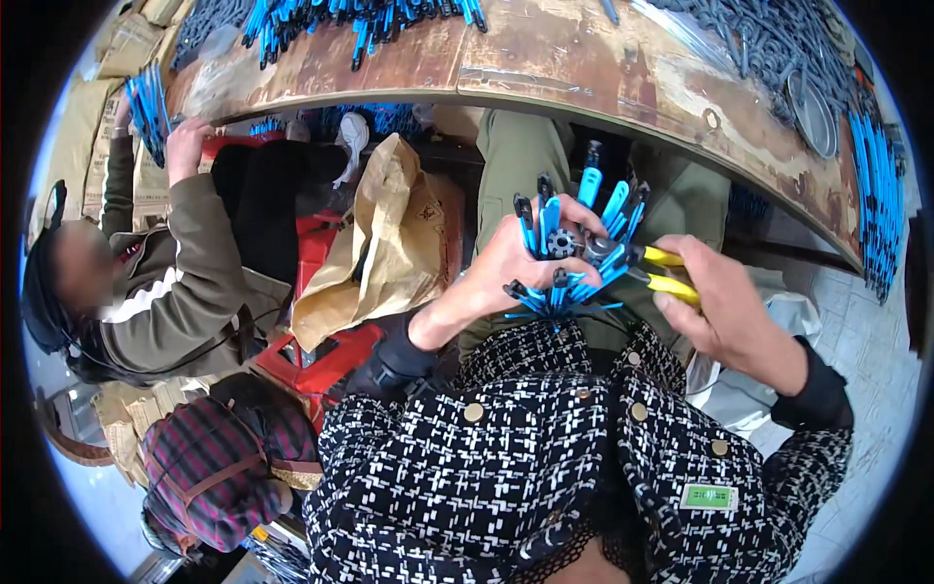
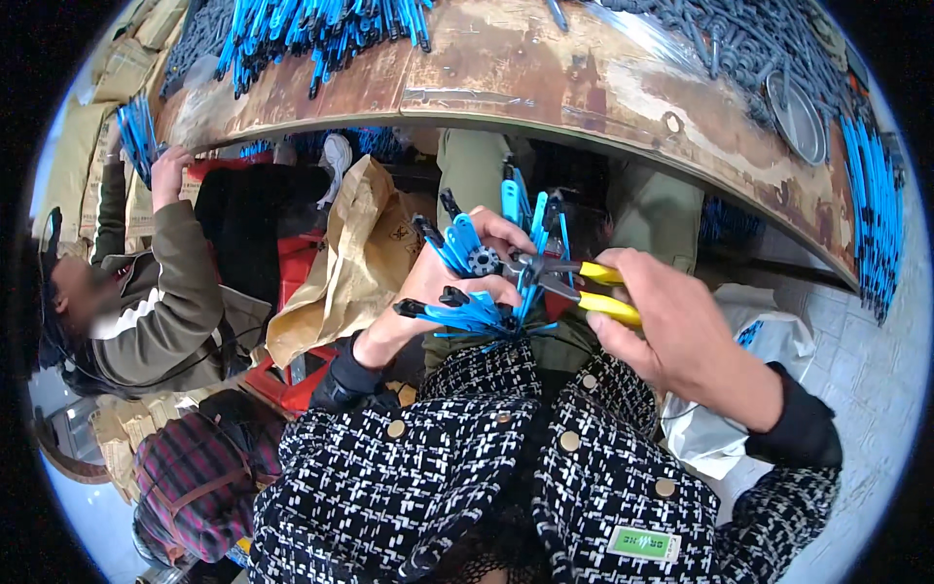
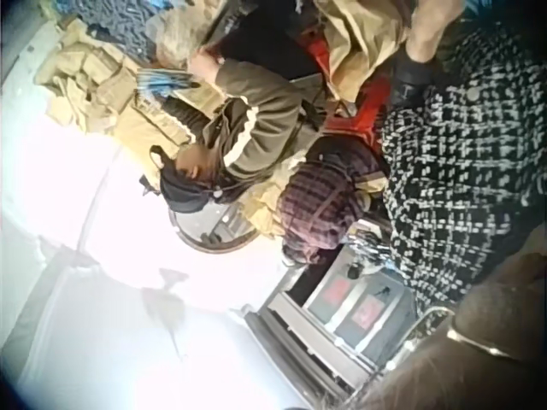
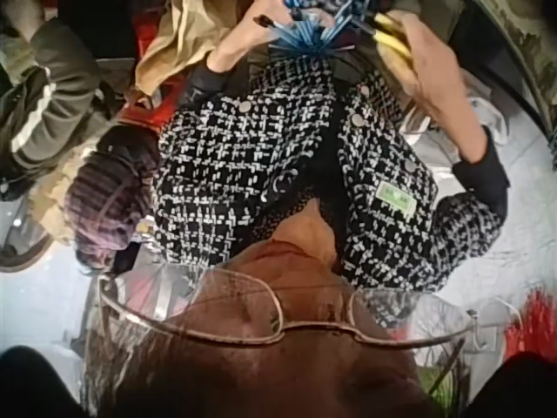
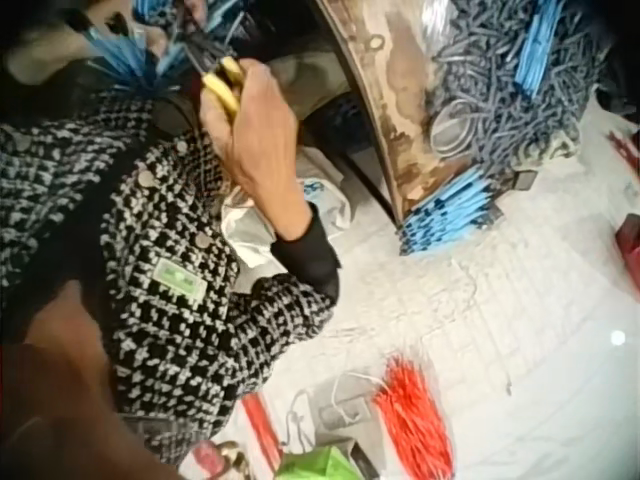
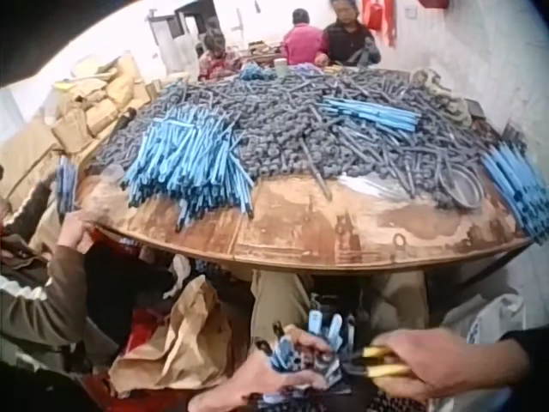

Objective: The person inserts blue plastic rods into a grey circular mop head base, then uses yellow-handled pliers to trim the rods flush with the base. The person repeats this process with additional rods and bases, placing finished units into a white sack.

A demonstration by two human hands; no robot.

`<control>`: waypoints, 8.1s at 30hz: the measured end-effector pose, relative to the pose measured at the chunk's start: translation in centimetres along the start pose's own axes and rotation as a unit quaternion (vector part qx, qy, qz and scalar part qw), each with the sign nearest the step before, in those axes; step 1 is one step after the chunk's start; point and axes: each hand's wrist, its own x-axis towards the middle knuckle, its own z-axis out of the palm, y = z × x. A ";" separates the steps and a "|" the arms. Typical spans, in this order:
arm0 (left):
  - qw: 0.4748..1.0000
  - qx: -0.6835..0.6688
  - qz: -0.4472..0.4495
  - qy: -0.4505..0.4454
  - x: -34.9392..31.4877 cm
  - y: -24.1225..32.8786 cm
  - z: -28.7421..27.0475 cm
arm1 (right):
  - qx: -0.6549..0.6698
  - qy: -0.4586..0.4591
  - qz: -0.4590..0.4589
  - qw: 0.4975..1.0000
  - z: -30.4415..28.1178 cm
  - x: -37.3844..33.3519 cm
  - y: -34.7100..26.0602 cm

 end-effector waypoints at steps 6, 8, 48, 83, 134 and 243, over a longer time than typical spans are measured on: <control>0.990 0.078 0.101 -0.062 -0.9 -1.5 -1.2 | 0.386 -0.198 0.096 0.896 5.5 -1.4 2.3; 0.991 0.085 0.087 -0.051 -1.3 -1.8 -0.8 | 0.392 -0.169 0.057 0.903 7.5 -1.8 2.4; 0.922 -0.272 0.244 0.128 16.4 13.7 9.5 | 0.343 0.216 -0.027 0.914 -7.7 -6.6 5.9; 0.981 -0.179 0.016 -0.077 14.5 4.3 4.5 | -0.450 0.181 -0.186 0.855 -23.0 16.1 16.5; 0.985 -0.162 0.063 0.014 9.2 4.7 0.6 | -0.212 0.309 -0.021 0.927 -29.8 26.5 17.0; 0.933 -0.341 0.083 0.076 18.7 7.7 -1.8 | 0.221 0.035 0.045 0.974 -11.2 12.8 8.6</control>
